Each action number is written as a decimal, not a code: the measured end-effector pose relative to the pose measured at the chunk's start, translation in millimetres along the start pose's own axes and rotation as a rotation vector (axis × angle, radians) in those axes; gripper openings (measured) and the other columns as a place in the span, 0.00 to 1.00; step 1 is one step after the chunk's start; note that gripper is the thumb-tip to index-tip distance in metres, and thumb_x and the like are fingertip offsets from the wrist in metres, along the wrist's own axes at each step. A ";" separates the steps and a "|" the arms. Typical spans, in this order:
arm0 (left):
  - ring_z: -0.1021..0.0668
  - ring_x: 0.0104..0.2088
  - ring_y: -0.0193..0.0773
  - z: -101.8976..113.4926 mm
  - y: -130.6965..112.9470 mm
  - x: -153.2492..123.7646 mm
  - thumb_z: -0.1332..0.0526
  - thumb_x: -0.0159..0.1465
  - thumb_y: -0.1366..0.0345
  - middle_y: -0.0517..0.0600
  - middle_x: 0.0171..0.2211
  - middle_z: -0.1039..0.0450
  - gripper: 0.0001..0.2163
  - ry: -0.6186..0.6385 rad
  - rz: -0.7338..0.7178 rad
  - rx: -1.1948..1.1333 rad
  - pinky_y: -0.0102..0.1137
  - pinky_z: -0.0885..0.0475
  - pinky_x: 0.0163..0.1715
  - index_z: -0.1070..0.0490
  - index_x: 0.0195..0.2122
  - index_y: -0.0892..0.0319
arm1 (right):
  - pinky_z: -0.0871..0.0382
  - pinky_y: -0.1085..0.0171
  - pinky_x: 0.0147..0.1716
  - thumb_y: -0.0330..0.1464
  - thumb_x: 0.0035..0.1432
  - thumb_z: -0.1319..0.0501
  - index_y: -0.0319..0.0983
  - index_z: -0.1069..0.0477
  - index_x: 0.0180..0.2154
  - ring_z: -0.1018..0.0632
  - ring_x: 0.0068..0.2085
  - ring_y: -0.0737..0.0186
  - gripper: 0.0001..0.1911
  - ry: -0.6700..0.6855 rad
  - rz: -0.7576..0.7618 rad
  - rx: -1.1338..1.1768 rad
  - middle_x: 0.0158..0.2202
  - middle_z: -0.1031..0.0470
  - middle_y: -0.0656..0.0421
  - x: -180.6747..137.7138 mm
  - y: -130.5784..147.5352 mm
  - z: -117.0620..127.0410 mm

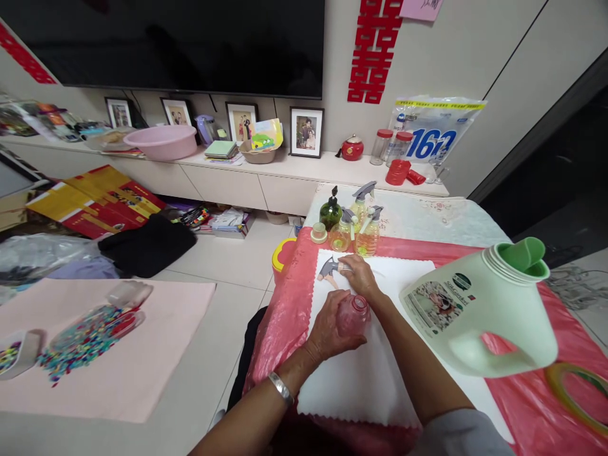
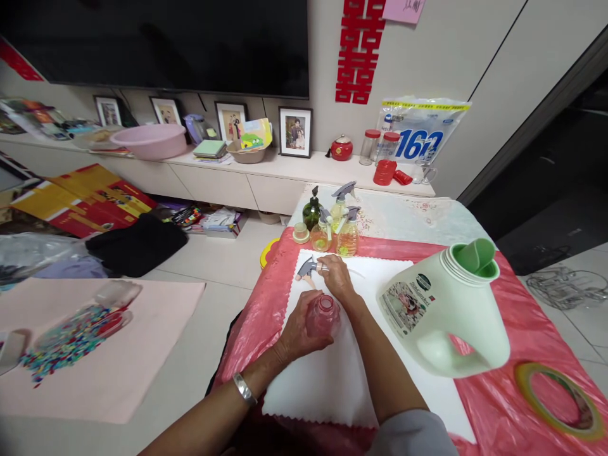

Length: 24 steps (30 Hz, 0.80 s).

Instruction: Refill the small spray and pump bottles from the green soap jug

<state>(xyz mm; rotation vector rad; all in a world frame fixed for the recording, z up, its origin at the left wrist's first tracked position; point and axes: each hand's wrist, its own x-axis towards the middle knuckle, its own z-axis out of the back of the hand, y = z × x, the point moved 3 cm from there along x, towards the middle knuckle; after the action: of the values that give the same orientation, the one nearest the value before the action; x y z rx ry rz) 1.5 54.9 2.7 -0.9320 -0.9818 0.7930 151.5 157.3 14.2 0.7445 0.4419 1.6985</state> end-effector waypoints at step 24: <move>0.23 0.53 0.54 3.7 -13.1 1.7 0.26 0.43 0.68 0.53 0.53 0.29 0.40 0.064 0.215 -0.052 0.50 0.25 0.51 0.41 0.57 0.48 | 0.20 0.62 0.37 0.44 0.63 0.40 0.45 0.24 0.46 0.17 0.37 0.59 0.15 -0.438 -0.286 -0.061 0.42 0.19 0.59 -247.5 31.1 112.6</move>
<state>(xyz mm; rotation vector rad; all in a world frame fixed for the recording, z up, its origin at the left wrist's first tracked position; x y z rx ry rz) 0.4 52.2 16.1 -1.1149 -0.8589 0.9149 237.2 -99.3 55.6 0.9325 0.1781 1.2331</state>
